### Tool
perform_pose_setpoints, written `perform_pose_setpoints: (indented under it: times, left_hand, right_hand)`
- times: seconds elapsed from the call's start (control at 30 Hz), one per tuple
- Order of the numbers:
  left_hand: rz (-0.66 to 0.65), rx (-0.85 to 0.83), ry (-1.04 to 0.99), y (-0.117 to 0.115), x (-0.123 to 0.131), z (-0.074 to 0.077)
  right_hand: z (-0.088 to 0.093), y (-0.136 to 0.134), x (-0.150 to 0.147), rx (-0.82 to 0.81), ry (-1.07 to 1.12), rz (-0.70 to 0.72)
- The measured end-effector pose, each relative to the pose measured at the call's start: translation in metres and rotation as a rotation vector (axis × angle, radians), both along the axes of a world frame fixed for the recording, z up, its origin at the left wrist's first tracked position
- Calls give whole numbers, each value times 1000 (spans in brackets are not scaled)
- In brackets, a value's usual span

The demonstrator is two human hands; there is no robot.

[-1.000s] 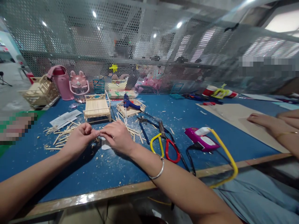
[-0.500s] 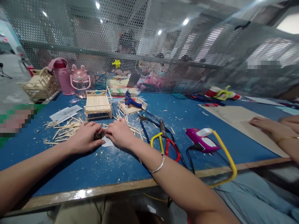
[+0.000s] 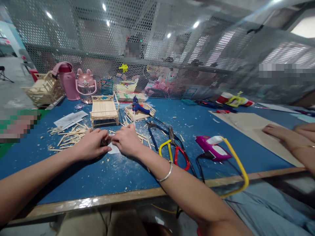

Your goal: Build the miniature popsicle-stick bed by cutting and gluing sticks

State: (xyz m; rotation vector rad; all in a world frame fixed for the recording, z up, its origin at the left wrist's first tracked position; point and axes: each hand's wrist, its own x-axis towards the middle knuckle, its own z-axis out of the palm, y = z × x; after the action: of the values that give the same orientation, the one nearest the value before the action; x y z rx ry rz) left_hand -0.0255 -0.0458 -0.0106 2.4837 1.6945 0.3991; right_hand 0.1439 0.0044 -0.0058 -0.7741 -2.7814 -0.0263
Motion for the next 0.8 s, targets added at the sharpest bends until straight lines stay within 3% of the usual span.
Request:
perform_pose_setpoints:
  times: [0.13,0.27,0.33,0.4,0.5,0.6,0.67,0.8]
  left_hand:
    - [-8,6,0,0,1,-2]
    - [-21,61,-92,1,-3,3]
    - [16,120,-336,1,-7,11]
    - [137,90,-780,0,-10,20]
    - [355,-324,-1369,-3,-9,28]
    - [453,-744,-1564,-5,-3,27]
    - [455,-837,-1605,-6,2,23]
    - [461,-864,-1726,-5,5,19]
  right_hand:
    - [-1,0,-2,-10,-9,37]
    - [-1,7,-2,-5,133,-41]
    - [1,10,-3,-61,299,-49]
    - [3,9,-4,-101,466,-16]
    - [5,3,-9,-95,585,74]
    - [3,-4,-16,-102,575,119]
    - [2,-7,-20,-122,565,94]
    - [2,-9,-25,-203,574,-16]
